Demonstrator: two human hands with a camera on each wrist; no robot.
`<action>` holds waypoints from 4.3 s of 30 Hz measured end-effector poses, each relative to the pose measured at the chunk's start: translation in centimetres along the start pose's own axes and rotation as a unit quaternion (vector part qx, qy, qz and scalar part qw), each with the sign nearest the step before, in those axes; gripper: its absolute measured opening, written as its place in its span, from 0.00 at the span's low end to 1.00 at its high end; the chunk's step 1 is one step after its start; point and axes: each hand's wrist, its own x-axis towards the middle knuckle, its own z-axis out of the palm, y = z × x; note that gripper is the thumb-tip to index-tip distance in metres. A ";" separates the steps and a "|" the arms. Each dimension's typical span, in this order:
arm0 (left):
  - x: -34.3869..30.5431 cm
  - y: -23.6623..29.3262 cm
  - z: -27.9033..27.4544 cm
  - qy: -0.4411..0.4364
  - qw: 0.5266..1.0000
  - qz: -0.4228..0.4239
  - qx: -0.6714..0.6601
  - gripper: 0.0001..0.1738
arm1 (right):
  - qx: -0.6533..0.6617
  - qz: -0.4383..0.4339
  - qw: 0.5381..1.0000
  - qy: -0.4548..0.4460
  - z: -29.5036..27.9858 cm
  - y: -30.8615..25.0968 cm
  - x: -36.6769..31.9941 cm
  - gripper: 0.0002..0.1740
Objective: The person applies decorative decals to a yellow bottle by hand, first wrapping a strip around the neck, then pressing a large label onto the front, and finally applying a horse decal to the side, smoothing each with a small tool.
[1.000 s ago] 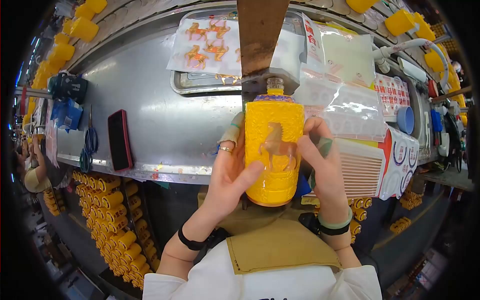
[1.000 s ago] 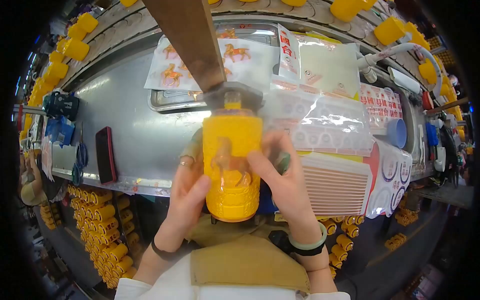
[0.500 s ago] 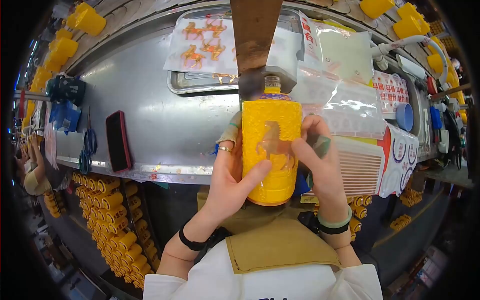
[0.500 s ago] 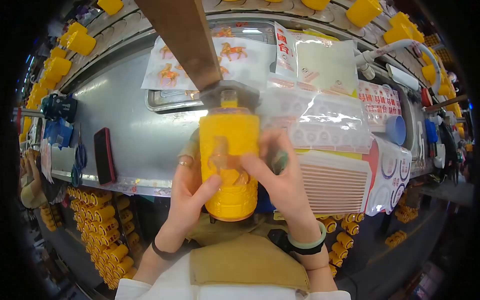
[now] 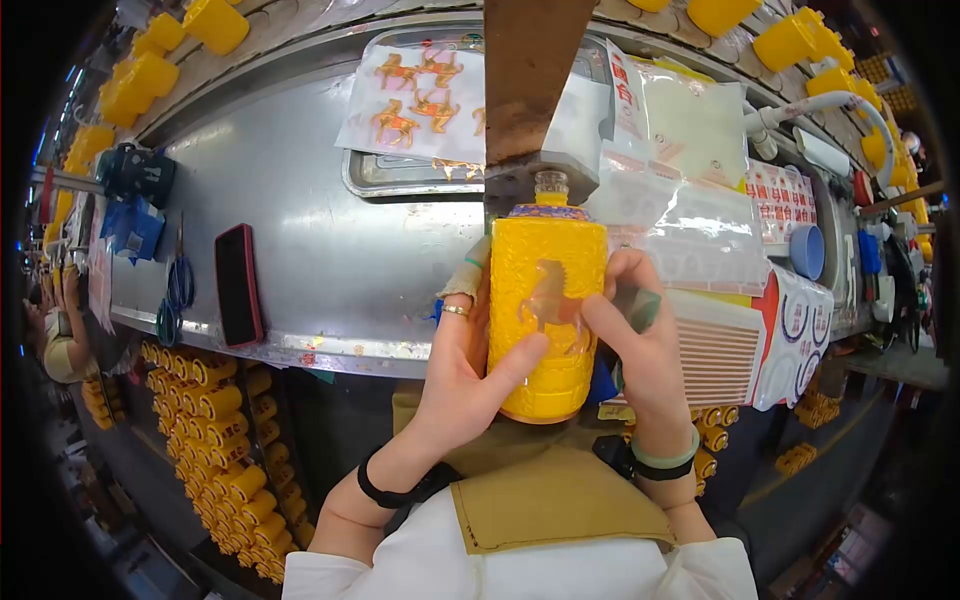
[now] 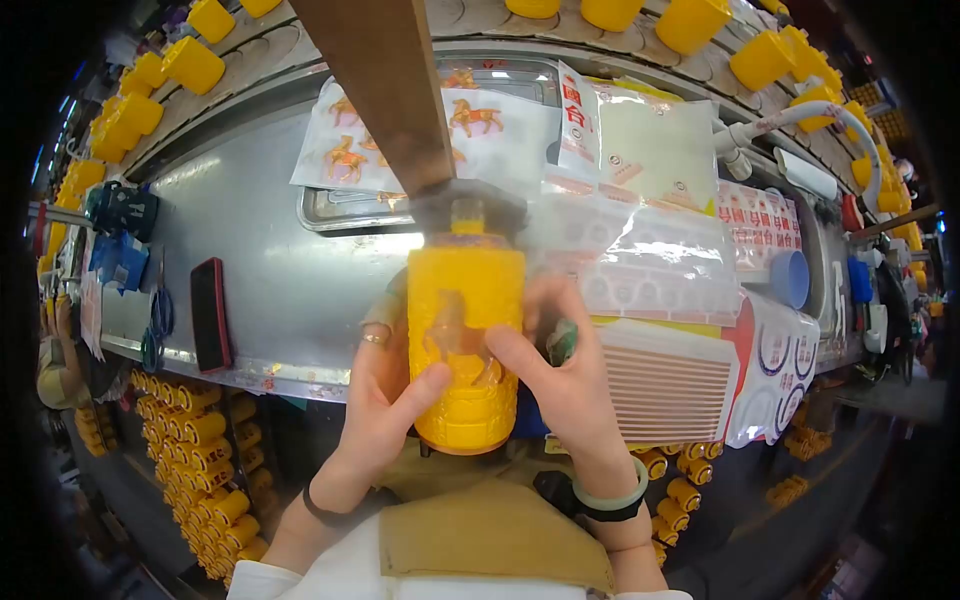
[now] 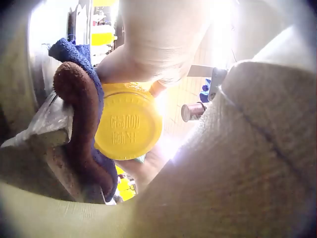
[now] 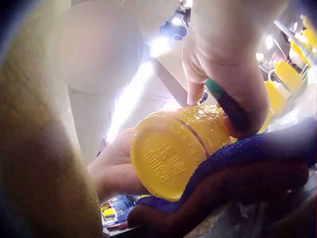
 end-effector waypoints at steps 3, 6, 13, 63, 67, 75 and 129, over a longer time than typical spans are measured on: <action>0.0 0.0 0.1 0.008 1.000 -0.002 0.007 0.48 | -0.001 0.013 1.000 0.006 0.0 0.0 0.0 0.16; -0.1 -0.1 0.2 0.010 1.000 0.001 0.000 0.48 | -0.002 -0.001 1.000 0.006 0.2 0.0 0.0 0.17; -0.1 -0.3 0.2 0.003 1.000 0.010 -0.024 0.47 | -0.002 -0.008 1.000 0.004 0.3 -0.1 0.1 0.18; -0.5 -0.1 0.9 0.025 1.000 -0.015 0.008 0.46 | -0.588 -0.461 0.658 -0.095 3.4 -10.1 4.4 0.22; -0.7 -1.2 -0.1 0.012 0.999 0.012 -0.042 0.45 | -0.582 -0.513 0.612 -0.154 1.5 -9.0 2.8 0.24; -2.1 -3.2 -3.7 -0.033 0.975 0.163 0.148 0.91 | -0.468 -0.518 0.682 -0.219 -0.6 -5.8 -2.5 0.17; -2.4 -0.1 -1.1 -0.022 0.822 0.218 0.526 0.71 | -0.087 -0.068 0.994 0.022 0.3 0.1 1.2 0.28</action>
